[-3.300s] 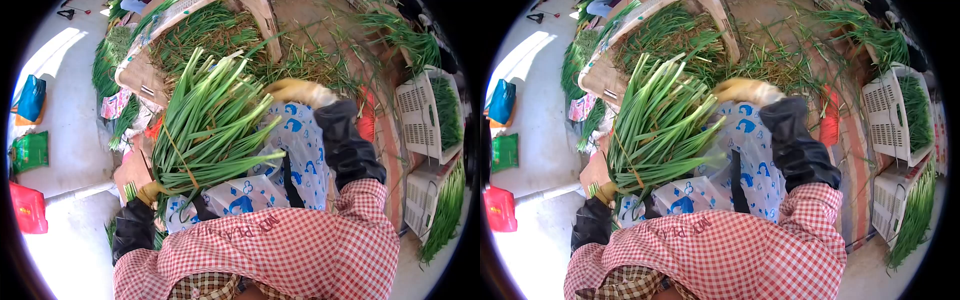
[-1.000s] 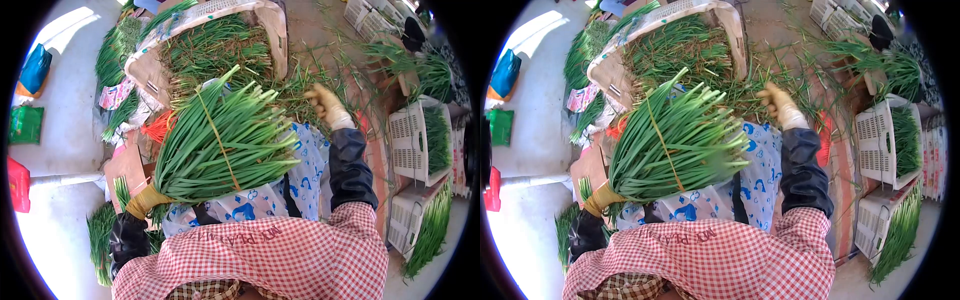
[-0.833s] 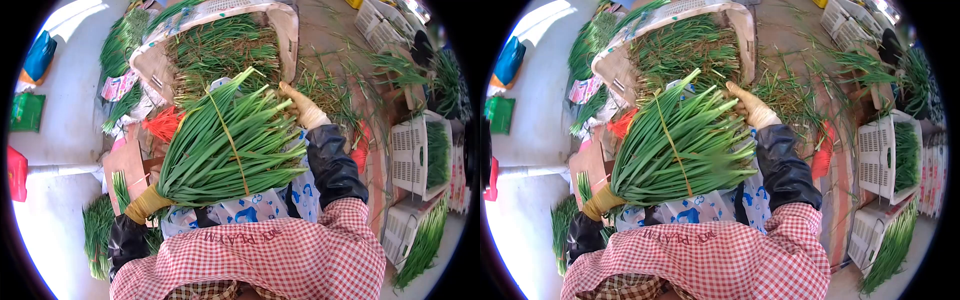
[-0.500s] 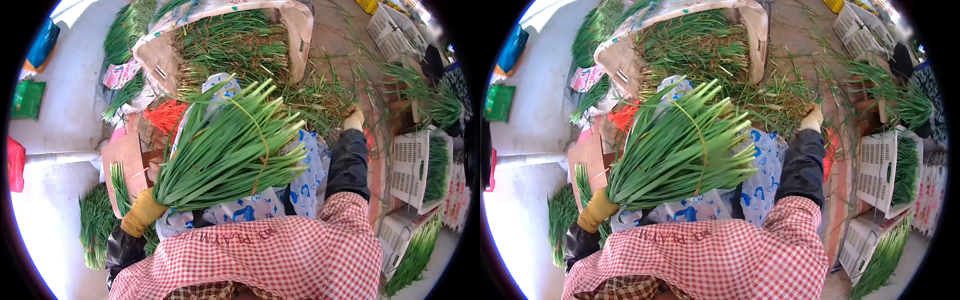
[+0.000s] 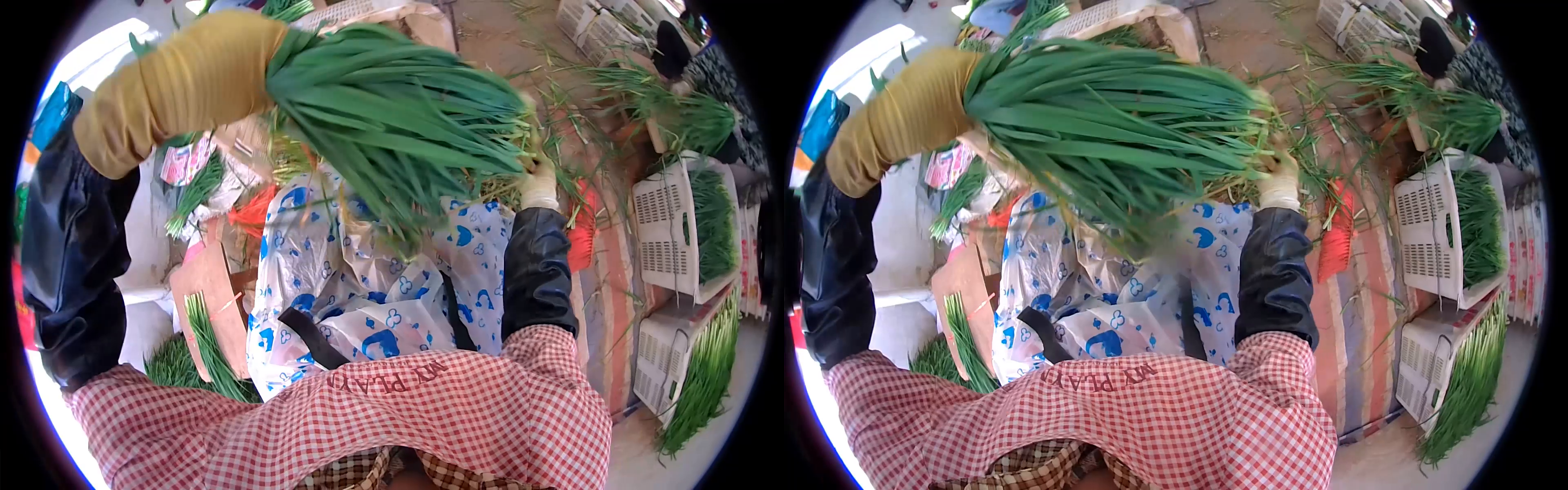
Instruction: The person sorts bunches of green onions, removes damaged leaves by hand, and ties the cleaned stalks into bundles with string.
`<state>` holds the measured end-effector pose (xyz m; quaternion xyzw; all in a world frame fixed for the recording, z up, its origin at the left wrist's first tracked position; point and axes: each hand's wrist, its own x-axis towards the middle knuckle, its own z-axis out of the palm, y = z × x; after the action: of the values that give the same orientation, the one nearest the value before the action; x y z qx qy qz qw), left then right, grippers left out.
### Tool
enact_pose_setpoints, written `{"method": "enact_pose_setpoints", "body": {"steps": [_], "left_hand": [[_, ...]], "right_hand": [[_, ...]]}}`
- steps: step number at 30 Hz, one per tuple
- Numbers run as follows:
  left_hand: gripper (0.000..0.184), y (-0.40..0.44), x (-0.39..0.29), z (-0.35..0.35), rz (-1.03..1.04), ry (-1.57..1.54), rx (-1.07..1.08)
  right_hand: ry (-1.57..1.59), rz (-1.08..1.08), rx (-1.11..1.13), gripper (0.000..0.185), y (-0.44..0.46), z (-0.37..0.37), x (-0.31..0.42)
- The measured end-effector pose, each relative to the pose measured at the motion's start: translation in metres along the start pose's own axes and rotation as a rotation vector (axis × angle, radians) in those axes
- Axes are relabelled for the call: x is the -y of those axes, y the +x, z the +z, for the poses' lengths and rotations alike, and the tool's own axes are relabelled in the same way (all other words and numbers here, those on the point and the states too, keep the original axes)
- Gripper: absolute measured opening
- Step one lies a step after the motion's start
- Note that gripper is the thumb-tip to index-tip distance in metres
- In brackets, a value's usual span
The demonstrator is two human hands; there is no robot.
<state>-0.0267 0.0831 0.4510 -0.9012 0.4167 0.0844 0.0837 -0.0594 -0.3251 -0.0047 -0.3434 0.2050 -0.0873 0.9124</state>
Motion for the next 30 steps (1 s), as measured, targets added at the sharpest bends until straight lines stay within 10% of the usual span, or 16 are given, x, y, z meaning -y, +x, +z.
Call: {"method": "enact_pose_setpoints", "body": {"steps": [5, 7, 10, 17, 18, 22, 25, 27, 30], "left_hand": [[0.019, -0.007, -0.037, -0.039, 0.176, 0.308, -0.316], [0.037, -0.031, -0.025, 0.003, 0.181, 0.685, -0.422], [0.062, -0.083, -0.041, 0.065, 0.006, 0.895, -0.176], [0.069, -0.208, -0.047, 0.226, -0.213, 0.286, 0.012], [0.072, -0.219, -0.051, 0.238, -0.249, 0.253, 0.035], [0.084, -0.235, -0.07, 0.239, -0.373, 0.076, 0.101], [0.091, -0.247, -0.07, 0.257, -0.341, -0.027, -0.01], [0.09, -0.249, -0.068, 0.265, -0.325, -0.069, -0.101], [0.088, -0.244, -0.062, 0.273, -0.338, -0.153, -0.007]], "right_hand": [[-0.419, 0.016, -0.155, 0.029, -0.051, -0.047, -0.008], [0.325, 0.3, -0.157, 0.026, -0.054, 0.007, -0.054], [0.296, 0.458, 0.062, 0.026, -0.081, 0.074, -0.071], [-0.157, 0.276, 0.066, 0.02, -0.078, 0.147, -0.054], [0.022, 0.362, 0.334, 0.016, -0.048, 0.116, -0.064], [0.333, 0.185, 0.226, 0.009, -0.038, 0.08, 0.02], [0.039, -0.037, -0.448, 0.009, -0.047, 0.052, 0.082], [-0.815, -0.007, -0.171, 0.028, -0.035, 0.008, 0.106], [-1.144, 0.122, 0.147, 0.049, -0.13, 0.153, 0.1]]}}
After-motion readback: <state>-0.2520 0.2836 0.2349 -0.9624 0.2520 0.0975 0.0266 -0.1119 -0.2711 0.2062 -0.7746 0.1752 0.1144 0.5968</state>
